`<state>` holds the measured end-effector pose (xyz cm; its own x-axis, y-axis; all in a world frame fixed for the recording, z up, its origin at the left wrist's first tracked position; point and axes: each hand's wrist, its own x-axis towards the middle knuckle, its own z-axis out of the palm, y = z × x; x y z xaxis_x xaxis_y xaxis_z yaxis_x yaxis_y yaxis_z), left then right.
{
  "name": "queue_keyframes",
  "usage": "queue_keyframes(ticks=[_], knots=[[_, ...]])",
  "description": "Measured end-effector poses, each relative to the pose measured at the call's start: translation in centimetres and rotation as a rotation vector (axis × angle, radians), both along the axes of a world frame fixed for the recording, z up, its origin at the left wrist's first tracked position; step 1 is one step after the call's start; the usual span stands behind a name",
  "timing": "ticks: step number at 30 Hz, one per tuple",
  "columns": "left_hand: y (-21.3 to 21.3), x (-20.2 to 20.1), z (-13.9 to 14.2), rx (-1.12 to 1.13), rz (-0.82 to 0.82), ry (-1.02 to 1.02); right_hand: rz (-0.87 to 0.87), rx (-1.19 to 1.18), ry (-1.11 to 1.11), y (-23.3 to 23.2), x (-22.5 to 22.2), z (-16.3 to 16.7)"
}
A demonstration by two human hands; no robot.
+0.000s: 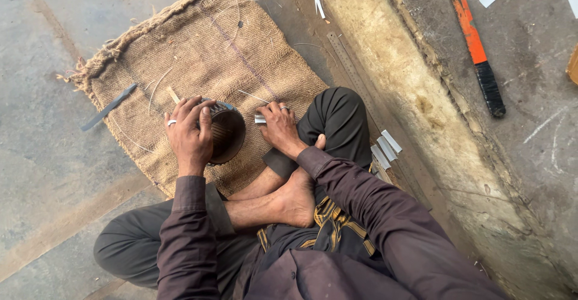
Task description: The person sits cross-legged on the floor with a cylindrical ribbed object on a jute sack and saws through it using a hand saw, steadying it with the other hand. After sawing, the person picks up small white paper strips and inserts them one at a time into the slots around the object's opening.
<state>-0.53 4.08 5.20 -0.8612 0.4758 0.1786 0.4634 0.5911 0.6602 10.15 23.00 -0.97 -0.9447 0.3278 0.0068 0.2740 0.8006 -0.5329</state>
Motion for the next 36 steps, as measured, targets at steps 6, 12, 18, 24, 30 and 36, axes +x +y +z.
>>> queue_keyframes(ticks=[6,12,18,24,30,36], knots=[[0.0,0.1,0.0,0.006,0.001,0.005,0.003,0.005,0.009,0.0,0.0,0.0],[0.1,0.0,-0.2,-0.009,0.008,0.003,0.002,-0.005,0.004,0.1,0.0,0.2],[0.2,0.0,-0.4,-0.012,0.016,0.008,0.005,-0.02,0.004,0.0,0.0,0.6],[0.2,0.1,-0.4,-0.01,0.019,0.007,0.01,-0.018,0.0,0.2,0.0,0.4],[0.2,0.0,-0.4,-0.011,0.022,0.002,0.009,-0.016,-0.001,0.1,0.1,-0.4],[0.1,0.0,-0.5,-0.008,0.019,0.007,0.013,-0.019,0.0,0.6,0.1,-0.4]])
